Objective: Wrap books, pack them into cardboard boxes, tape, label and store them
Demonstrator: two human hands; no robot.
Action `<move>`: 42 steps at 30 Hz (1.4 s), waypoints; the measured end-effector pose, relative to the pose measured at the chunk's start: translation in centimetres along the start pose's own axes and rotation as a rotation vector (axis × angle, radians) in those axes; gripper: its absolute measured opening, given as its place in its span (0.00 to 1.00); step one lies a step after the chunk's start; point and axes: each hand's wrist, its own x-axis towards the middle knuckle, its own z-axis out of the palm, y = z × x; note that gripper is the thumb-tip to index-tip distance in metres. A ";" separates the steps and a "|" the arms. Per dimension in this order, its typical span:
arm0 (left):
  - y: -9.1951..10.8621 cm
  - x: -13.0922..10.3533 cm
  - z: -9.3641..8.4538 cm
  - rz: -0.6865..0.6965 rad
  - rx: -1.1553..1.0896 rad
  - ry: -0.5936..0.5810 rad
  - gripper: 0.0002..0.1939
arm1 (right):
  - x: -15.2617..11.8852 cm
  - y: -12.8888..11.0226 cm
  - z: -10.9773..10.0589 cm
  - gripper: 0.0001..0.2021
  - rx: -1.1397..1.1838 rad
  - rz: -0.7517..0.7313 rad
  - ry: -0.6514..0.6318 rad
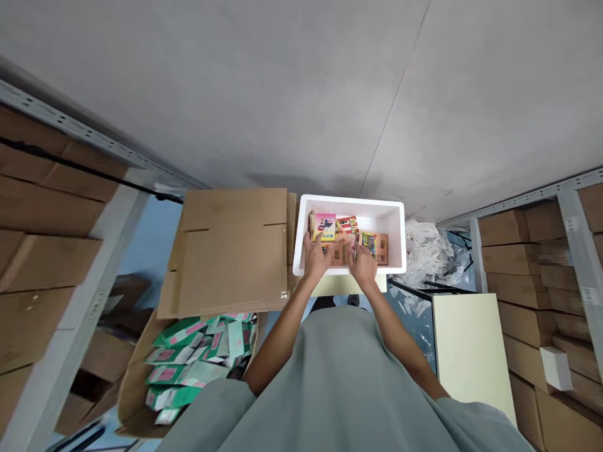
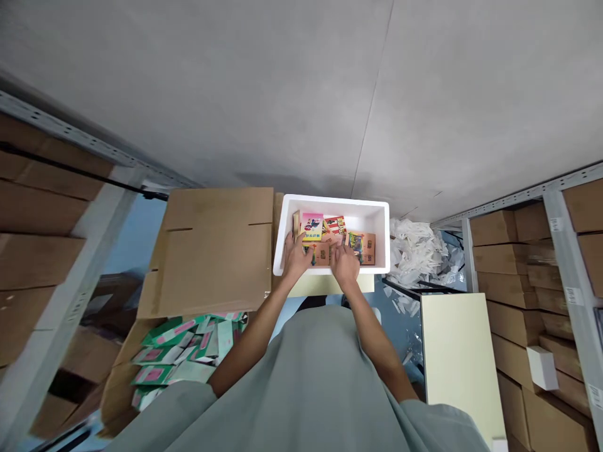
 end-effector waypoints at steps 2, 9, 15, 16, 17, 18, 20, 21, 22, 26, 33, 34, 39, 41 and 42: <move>0.0 1.5 0.7 -0.019 0.056 -0.035 0.33 | -0.2 -0.4 0.5 0.18 -0.074 0.050 0.017; -0.2 4.9 2.5 -0.042 0.146 -0.092 0.35 | 0.2 -0.9 1.2 0.16 -0.175 0.145 0.036; 0.2 6.2 2.2 0.024 0.024 -0.187 0.29 | 0.0 -1.6 1.1 0.15 -0.146 0.215 0.061; 0.6 5.8 2.2 0.058 -0.007 -0.222 0.27 | -0.1 -1.6 1.1 0.15 -0.132 0.222 0.067; 1.1 5.2 2.3 0.093 -0.043 -0.267 0.25 | -0.1 -1.6 1.1 0.15 -0.112 0.228 0.076; 1.6 4.6 2.4 0.125 -0.079 -0.319 0.23 | -0.2 -1.5 1.2 0.16 -0.084 0.233 0.092; 2.9 3.3 2.9 0.187 -0.137 -0.432 0.21 | -0.3 -1.3 1.5 0.21 0.013 0.249 0.153; 3.5 2.7 3.1 0.218 -0.148 -0.486 0.21 | -0.3 -1.1 1.6 0.23 0.083 0.256 0.198; 4.2 2.2 3.3 0.248 -0.152 -0.530 0.21 | -0.4 -0.9 1.7 0.25 0.166 0.257 0.253; 7.8 0.4 3.2 0.381 -0.236 -0.620 0.23 | -1.1 0.5 0.8 0.30 0.502 0.176 0.506; 16.7 -10.9 4.4 0.623 -0.354 -0.831 0.36 | -11.3 6.6 -5.4 0.40 0.897 0.053 0.786; 17.5 -13.5 5.4 0.631 -0.380 -0.913 0.38 | -13.7 8.0 -6.3 0.38 0.953 0.082 0.852; 18.9 -24.6 13.1 0.543 -0.464 -1.170 0.45 | -25.8 16.5 -9.7 0.26 1.174 0.332 1.190; 19.0 -27.9 16.6 0.509 -0.429 -1.079 0.46 | -30.1 19.6 -10.4 0.25 1.211 0.399 1.288; 19.2 -29.4 18.2 0.476 -0.404 -1.062 0.45 | -32.1 21.0 -10.7 0.25 1.231 0.417 1.327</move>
